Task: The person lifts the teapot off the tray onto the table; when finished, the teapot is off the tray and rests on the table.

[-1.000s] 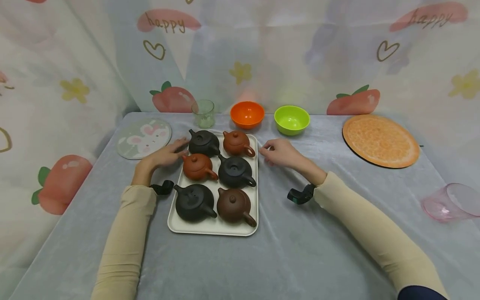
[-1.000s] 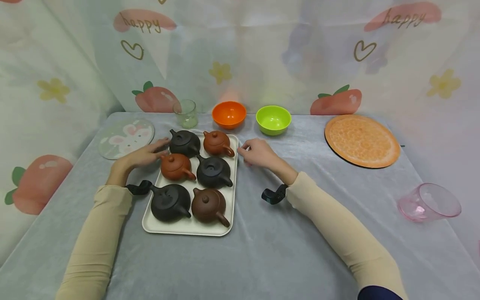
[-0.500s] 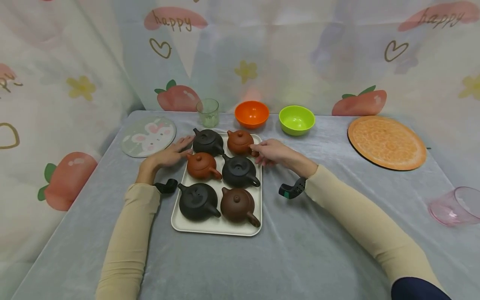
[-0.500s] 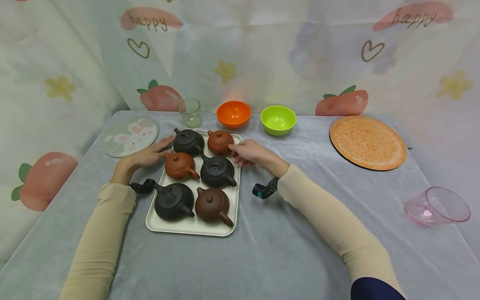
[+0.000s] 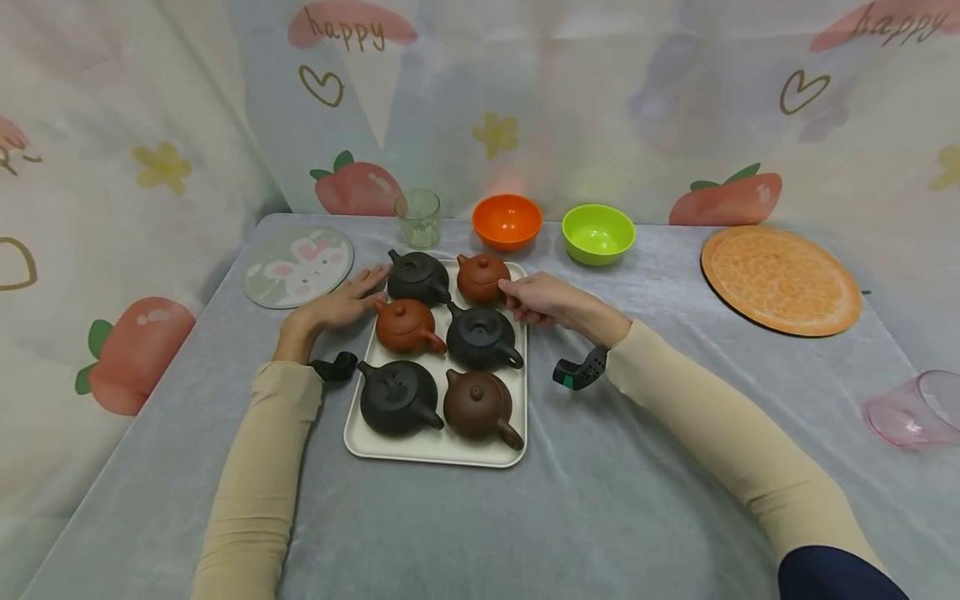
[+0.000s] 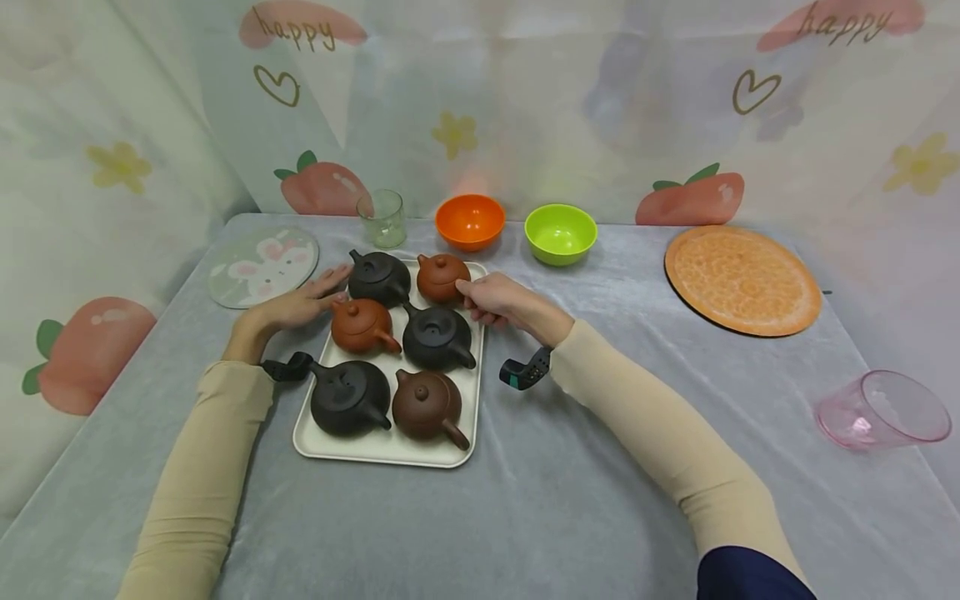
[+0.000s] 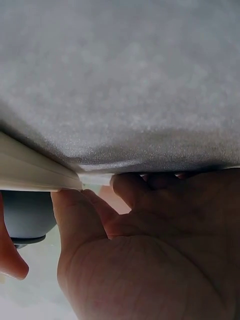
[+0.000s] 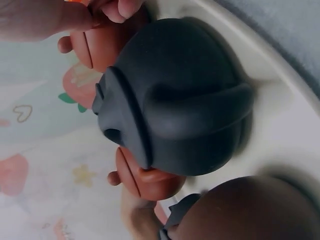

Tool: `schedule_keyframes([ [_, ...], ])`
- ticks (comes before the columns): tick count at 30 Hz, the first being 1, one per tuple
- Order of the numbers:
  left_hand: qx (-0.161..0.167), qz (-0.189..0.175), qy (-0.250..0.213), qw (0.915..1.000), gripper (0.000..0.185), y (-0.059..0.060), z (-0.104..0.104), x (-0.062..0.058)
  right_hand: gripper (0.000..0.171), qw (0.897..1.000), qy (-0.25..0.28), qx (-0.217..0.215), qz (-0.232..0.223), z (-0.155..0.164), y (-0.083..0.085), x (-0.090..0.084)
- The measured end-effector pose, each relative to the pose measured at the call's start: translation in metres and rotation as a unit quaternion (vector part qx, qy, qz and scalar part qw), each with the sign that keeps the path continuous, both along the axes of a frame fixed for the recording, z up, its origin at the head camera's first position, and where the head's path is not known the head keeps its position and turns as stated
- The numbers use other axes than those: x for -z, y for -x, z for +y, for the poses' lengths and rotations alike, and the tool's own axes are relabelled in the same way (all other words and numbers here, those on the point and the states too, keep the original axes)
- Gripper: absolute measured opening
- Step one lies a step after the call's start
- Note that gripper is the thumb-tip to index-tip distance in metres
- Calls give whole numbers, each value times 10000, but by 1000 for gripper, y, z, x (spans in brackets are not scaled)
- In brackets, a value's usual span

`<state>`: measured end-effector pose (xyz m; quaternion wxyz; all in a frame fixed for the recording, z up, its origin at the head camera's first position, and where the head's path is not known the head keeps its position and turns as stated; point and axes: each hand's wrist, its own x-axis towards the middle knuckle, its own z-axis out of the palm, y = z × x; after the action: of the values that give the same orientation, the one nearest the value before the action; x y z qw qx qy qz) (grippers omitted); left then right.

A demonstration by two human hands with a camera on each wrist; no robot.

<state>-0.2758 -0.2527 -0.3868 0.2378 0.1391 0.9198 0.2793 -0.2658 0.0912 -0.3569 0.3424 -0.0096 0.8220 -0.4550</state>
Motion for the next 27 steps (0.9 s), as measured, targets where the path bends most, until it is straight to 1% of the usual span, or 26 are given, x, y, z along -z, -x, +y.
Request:
schedule_keyframes([
  [5, 75, 121, -56, 9999, 62, 0, 1, -1, 43, 10000, 8, 10, -64, -2, 2, -1],
  [9, 102, 176, -86, 9998, 62, -2, 2, -1, 42, 9996, 255, 90, -123, -3, 0, -1],
  [14, 72, 124, -119, 9998, 63, -2, 1, 0, 40, 9978, 614, 159, -190, 0, -3, 3],
  [18, 21, 72, -191, 9998, 64, -3, 1, 0, 39, 9970, 737, 185, -162, 2, -6, 4],
  [21, 39, 103, -255, 9996, 63, -5, 1, -1, 39, 9965, 800, 176, -159, 3, -8, 4],
  [27, 113, 214, -127, 9996, 62, -5, 1, 0, 39, 9959, 871, 214, -116, 9, -10, 0],
])
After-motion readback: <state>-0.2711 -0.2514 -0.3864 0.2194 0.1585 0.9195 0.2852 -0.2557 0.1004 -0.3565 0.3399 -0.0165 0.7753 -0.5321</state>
